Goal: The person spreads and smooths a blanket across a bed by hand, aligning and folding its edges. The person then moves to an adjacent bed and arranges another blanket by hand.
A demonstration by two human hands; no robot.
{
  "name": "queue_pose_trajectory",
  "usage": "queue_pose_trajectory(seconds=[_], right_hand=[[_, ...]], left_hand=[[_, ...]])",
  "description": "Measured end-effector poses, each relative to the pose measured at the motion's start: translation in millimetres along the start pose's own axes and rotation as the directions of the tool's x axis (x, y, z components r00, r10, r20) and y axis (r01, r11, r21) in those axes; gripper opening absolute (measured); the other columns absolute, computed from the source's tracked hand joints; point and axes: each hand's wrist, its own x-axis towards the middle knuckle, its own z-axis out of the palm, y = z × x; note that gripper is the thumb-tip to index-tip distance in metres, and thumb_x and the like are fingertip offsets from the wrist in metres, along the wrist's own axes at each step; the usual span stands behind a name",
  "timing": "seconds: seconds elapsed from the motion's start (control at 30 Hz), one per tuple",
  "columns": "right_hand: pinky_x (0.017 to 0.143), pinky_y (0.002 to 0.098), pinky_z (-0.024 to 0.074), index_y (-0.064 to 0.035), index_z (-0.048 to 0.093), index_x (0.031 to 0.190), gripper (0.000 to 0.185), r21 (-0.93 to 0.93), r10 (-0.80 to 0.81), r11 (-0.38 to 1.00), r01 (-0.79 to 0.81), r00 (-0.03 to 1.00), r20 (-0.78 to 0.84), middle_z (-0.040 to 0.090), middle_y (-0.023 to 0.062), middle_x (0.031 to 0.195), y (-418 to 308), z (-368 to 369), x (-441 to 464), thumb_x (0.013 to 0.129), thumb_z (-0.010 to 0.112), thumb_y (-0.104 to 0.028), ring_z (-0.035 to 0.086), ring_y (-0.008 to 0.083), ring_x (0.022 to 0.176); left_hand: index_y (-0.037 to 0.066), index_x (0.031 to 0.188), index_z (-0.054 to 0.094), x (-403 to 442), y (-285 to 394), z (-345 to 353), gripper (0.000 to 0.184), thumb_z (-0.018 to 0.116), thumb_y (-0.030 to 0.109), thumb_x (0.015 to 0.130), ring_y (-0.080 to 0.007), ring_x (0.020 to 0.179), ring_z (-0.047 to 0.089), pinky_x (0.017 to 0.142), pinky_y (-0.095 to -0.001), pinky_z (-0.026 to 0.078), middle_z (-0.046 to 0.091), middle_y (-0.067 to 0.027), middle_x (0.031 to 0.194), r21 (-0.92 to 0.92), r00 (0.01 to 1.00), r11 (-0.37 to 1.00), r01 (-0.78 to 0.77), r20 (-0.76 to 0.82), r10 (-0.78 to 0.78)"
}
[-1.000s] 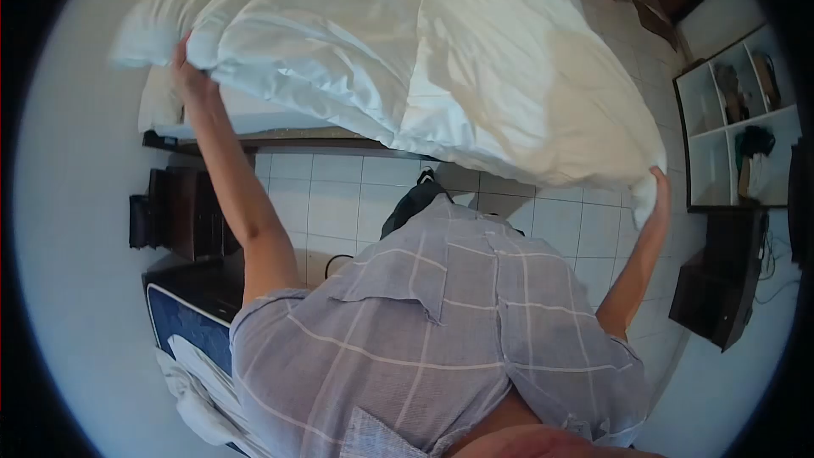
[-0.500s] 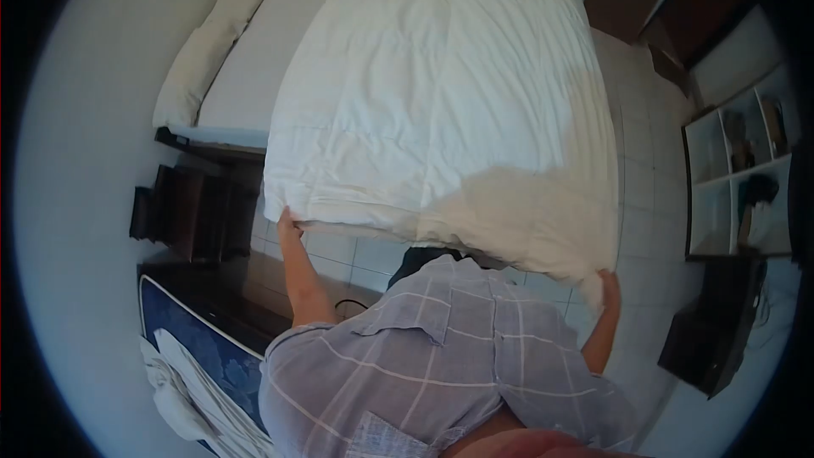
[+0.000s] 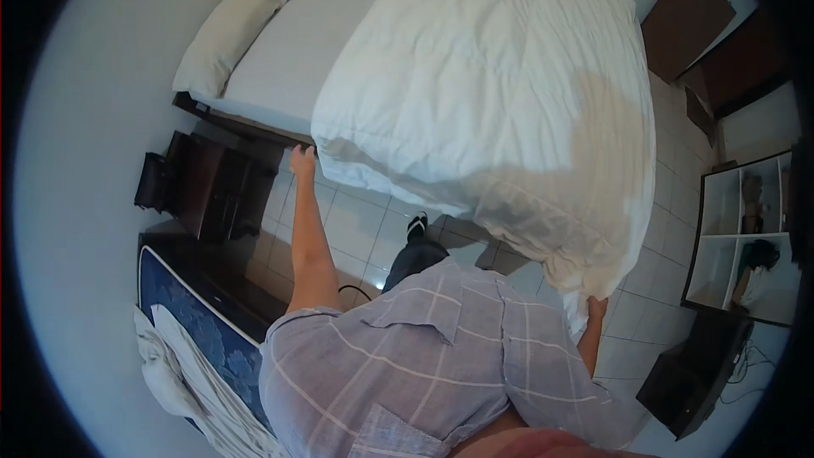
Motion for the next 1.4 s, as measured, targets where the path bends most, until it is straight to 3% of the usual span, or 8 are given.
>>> queue_pose_trajectory(seconds=[0.13, 0.33, 0.57, 0.7, 0.77, 1.13, 1.27, 1.4], right_hand=[[0.089, 0.0358, 0.0366, 0.0053, 0.034, 0.121, 0.069, -0.189, -0.186, 0.971, 0.144, 0.956, -0.228, 0.045, 0.025, 0.116, -29, 62, -5, 0.061, 0.059, -0.02, 0.045, 0.0339, 0.108], [0.086, 0.0325, 0.0369, -0.0043, 0.046, 0.116, 0.048, 0.168, -0.239, 0.966, 0.197, 0.929, 0.281, 0.047, 0.0159, 0.117, -134, 189, -59, 0.073, 0.057, -0.022, 0.046, 0.0253, 0.106], [0.071, 0.0289, 0.042, -0.0076, 0.052, 0.111, 0.041, 0.254, -0.417, 0.906, 0.339, 0.619, 0.665, 0.057, 0.0072, 0.088, -187, 297, -150, 0.074, 0.058, -0.024, 0.052, 0.0168, 0.08], [0.056, 0.0254, 0.0424, -0.0131, 0.051, 0.112, 0.039, 0.252, -0.083, 0.912, -0.323, 0.457, 0.886, 0.056, 0.0012, 0.086, -182, 312, -199, 0.075, 0.057, -0.024, 0.049, 0.0103, 0.068], [0.056, 0.0253, 0.0426, -0.0136, 0.048, 0.114, 0.041, 0.145, 0.009, 0.942, -0.303, 0.453, 0.892, 0.056, -0.0011, 0.087, -186, 305, -223, 0.076, 0.057, -0.025, 0.049, 0.0107, 0.068], [0.101, 0.0441, 0.01, -0.0141, 0.029, 0.131, 0.072, 0.0, -0.025, 0.87, -0.493, -0.043, 0.999, 0.031, 0.0079, 0.132, -190, 323, -276, 0.077, 0.042, -0.06, 0.022, 0.0309, 0.123], [0.1, 0.0474, 0.0132, -0.0126, 0.026, 0.131, 0.079, 0.204, -0.323, 0.52, -0.829, 0.03, 0.946, 0.027, 0.0073, 0.135, -257, 324, -330, 0.074, 0.04, -0.065, 0.021, 0.0307, 0.124], [0.097, 0.0472, 0.023, -0.0132, 0.03, 0.129, 0.073, 0.561, -0.289, 0.153, -0.814, 0.506, 0.813, 0.031, 0.0067, 0.133, -292, 327, -361, 0.076, 0.039, -0.062, 0.028, 0.0285, 0.121]], left_hand=[[-0.001, 0.114, 0.046, 64, 36, 14, 0.07, 0.059, 0.05, 0.067, -0.034, 0.105, 0.046, 0.09, -0.0434, 0.032, 0.052, -0.0194, 0.11, 0.039, 0.98, 0.985, -0.17, 0.116, 0.165], [-0.007, 0.102, 0.049, 75, 55, 48, 0.068, 0.064, 0.046, 0.063, -0.0347, 0.094, 0.053, 0.081, -0.0366, 0.041, 0.054, -0.0231, 0.103, 0.214, 0.903, 0.965, -0.154, 0.427, 0.049], [-0.002, 0.099, 0.05, 79, 69, 3, 0.045, 0.06, 0.027, 0.067, -0.0247, 0.081, 0.058, 0.066, -0.0348, 0.047, 0.057, -0.0145, 0.085, -0.505, 0.623, 0.853, 0.13, 0.711, 0.325], [-0.004, 0.09, 0.056, 26, 40, 4, 0.042, 0.065, 0.028, 0.065, -0.0219, 0.08, 0.057, 0.069, -0.0293, 0.046, 0.058, -0.0144, 0.081, -0.465, 0.62, 0.776, 0.425, 0.775, 0.125], [-0.005, 0.098, 0.055, 15, 4, 25, 0.051, 0.069, 0.029, 0.063, -0.0228, 0.081, 0.057, 0.07, -0.0307, 0.046, 0.058, -0.0159, 0.088, -0.161, 0.476, 0.987, 0.0, 0.868, 0.141], [-0.004, 0.105, 0.049, -72, 83, -112, 0.045, 0.06, 0.019, 0.068, -0.0171, 0.074, 0.058, 0.065, -0.0304, 0.049, 0.059, -0.0108, 0.086, -0.474, 0.43, 0.686, 0.552, 0.867, 0.252], [-0.002, 0.106, 0.049, -106, 120, -129, 0.045, 0.057, 0.02, 0.068, -0.0168, 0.075, 0.058, 0.068, -0.0288, 0.048, 0.059, -0.0107, 0.087, -0.652, 0.493, 0.525, 0.548, 0.758, 0.427], [-0.004, 0.105, 0.049, -86, 92, -135, 0.046, 0.057, 0.021, 0.068, -0.0202, 0.079, 0.058, 0.071, -0.0308, 0.047, 0.058, -0.0129, 0.089, -0.577, 0.384, 0.545, 0.609, 0.815, 0.434]])
